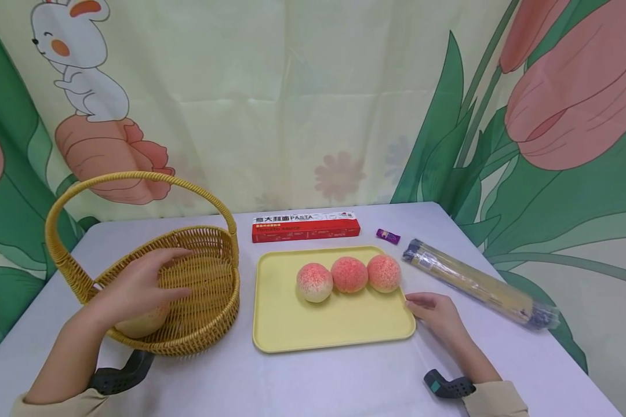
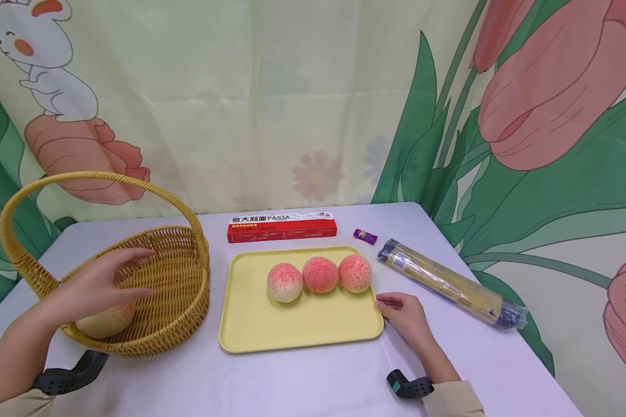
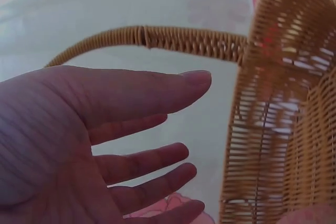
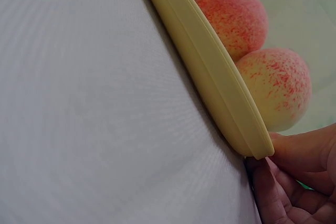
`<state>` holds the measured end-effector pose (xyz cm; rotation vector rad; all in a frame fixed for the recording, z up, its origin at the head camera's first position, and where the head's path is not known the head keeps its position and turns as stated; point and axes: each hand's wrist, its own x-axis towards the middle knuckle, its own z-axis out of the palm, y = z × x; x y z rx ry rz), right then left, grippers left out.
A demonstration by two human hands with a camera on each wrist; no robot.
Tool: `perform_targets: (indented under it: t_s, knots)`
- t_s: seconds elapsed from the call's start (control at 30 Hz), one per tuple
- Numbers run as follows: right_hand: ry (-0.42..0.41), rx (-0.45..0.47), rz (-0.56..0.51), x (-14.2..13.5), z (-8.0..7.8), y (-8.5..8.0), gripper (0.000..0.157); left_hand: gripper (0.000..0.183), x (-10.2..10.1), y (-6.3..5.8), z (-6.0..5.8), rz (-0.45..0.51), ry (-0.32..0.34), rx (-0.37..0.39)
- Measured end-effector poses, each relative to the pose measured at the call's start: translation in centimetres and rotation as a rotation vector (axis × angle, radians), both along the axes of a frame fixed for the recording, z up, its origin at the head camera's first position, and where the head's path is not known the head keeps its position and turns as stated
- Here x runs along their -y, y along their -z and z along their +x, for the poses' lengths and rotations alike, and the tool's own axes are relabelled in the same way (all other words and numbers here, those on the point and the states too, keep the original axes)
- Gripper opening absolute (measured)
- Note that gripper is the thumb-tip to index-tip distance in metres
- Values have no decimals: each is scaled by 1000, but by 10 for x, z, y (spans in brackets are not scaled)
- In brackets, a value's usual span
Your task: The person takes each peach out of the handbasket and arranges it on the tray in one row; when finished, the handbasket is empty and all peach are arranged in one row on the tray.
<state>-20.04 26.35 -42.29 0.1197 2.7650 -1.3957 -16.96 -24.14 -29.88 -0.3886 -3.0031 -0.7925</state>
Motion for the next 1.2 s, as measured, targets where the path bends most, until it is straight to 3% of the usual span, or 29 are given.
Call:
perform_targets:
  t_s: [0.43, 0.7, 1.2]
  knots:
    - [2, 4, 3, 0, -1, 0, 35, 67, 38, 13, -1, -160, -28, 120]
    - [1, -4, -5, 0, -1, 1, 35, 72, 46, 18, -5, -232, -100, 277]
    - [0, -1, -1, -1, -1, 1, 34, 80, 52, 37, -7, -210, -104, 292]
